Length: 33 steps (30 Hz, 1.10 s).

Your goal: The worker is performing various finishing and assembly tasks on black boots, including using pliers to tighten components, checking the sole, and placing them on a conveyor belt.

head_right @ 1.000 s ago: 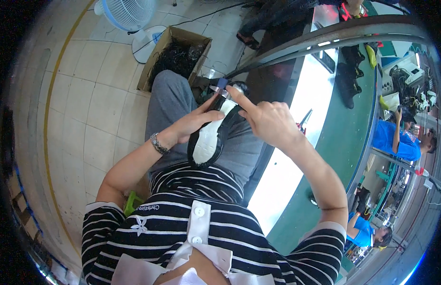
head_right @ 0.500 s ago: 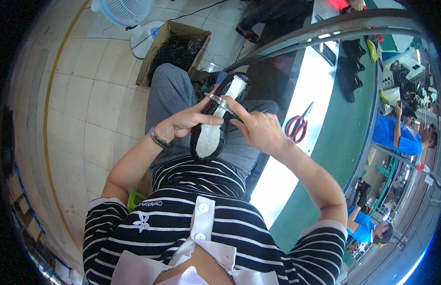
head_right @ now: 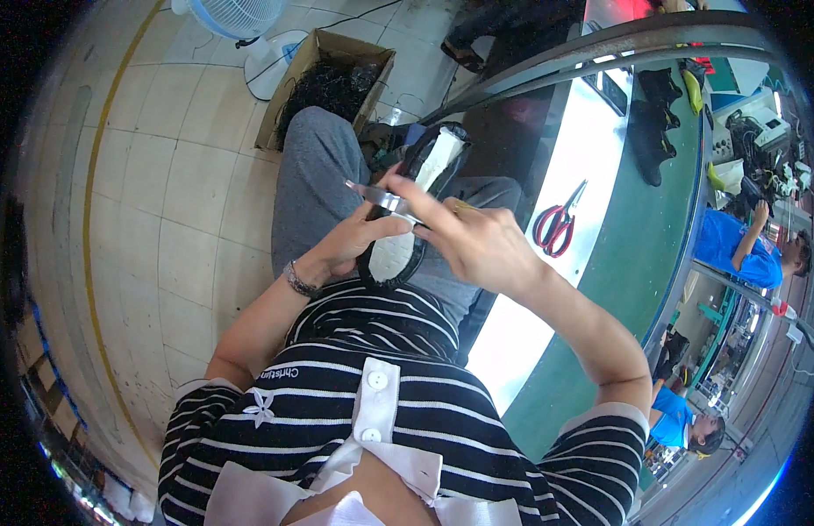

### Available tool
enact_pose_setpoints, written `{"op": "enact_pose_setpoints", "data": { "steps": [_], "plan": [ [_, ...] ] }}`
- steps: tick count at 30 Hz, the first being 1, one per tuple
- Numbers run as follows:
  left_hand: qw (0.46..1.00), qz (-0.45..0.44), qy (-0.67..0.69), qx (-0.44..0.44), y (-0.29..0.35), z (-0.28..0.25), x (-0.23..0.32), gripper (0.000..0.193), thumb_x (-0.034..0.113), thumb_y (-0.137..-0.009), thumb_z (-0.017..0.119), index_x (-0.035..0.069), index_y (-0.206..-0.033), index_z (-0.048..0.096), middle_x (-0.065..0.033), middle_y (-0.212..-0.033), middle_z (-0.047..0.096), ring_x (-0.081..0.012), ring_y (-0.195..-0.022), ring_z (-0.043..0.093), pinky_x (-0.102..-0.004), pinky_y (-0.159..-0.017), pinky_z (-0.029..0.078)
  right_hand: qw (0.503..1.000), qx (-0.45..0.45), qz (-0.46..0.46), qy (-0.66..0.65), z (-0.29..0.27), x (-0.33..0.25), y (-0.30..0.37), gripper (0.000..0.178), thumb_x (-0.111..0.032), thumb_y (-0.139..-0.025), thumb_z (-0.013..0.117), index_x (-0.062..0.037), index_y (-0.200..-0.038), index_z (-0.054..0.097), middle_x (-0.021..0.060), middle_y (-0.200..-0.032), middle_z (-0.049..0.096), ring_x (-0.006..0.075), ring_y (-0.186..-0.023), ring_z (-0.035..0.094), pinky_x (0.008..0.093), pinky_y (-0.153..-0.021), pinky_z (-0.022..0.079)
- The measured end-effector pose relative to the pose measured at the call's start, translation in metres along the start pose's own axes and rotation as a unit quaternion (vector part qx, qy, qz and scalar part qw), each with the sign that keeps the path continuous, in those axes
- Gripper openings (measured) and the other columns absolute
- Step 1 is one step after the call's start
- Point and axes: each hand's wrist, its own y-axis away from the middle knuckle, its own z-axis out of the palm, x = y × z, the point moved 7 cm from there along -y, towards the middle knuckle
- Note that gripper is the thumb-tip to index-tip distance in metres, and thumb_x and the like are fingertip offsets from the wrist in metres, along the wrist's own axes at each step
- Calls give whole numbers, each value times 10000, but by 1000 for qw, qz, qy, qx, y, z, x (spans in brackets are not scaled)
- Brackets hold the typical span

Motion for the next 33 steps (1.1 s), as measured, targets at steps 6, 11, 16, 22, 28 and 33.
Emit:
{"op": "enact_pose_setpoints", "data": {
  "steps": [6, 11, 16, 22, 28, 33],
  "plan": [
    [1000, -2, -2, -30, 4, -4, -4, 1078, 112, -762, 786, 249, -1535, 46, -101, -1430, 359, -203, -1275, 405, -364, -1042, 372, 977, -114, 41, 174, 3, -11, -5, 651, -181, -906, 603, -205, -1476, 290, 75, -613, 598, 202, -439, 576, 325, -386, 418],
    [995, 20, -28, -90, 2, 2, 5, 1220, 75, -689, 827, 254, -1530, -39, -116, -1447, 329, -219, -1277, 401, -376, -1016, 399, 995, -49, 64, 57, 12, 1, 2, 637, -162, -919, 584, -160, -1477, 276, 98, -657, 631, 230, -454, 589, 365, -402, 430],
    [994, -59, -41, -82, 7, -10, -5, 1205, 56, -715, 810, 250, -1526, -60, -125, -1320, 488, -195, -1110, 545, -352, -916, 481, 992, -78, 11, 96, 1, -33, 1, 710, -186, -910, 603, -165, -1504, 214, 88, -657, 607, 192, -438, 567, 316, -374, 391],
    [993, -89, -5, -80, 7, -13, -17, 787, 69, -743, 804, 63, -1397, 367, -88, -1111, 611, -144, -1036, 580, -295, -861, 505, 979, -130, 39, 153, 30, -19, 1, 782, -61, -838, 599, -240, -1506, 235, 68, -640, 564, 175, -447, 573, 319, -368, 439],
    [990, -61, -58, -111, 8, -4, -11, 636, 119, -734, 820, 83, -1199, 387, -37, -995, 629, -133, -923, 596, -275, -794, 495, 998, 6, 37, 48, 20, -23, 14, 686, -169, -909, 589, -234, -1500, 245, 86, -678, 613, 185, -413, 550, 329, -359, 412],
    [984, -64, -113, -125, 5, -7, -20, 1177, 126, -725, 828, 142, -1518, -42, -106, -1211, 555, -179, -1066, 563, -324, -866, 503, 981, -107, 61, 147, 18, -25, 4, 653, -182, -937, 557, -233, -1504, 239, 86, -659, 607, 163, -385, 516, 301, -340, 398]
  ]
}}
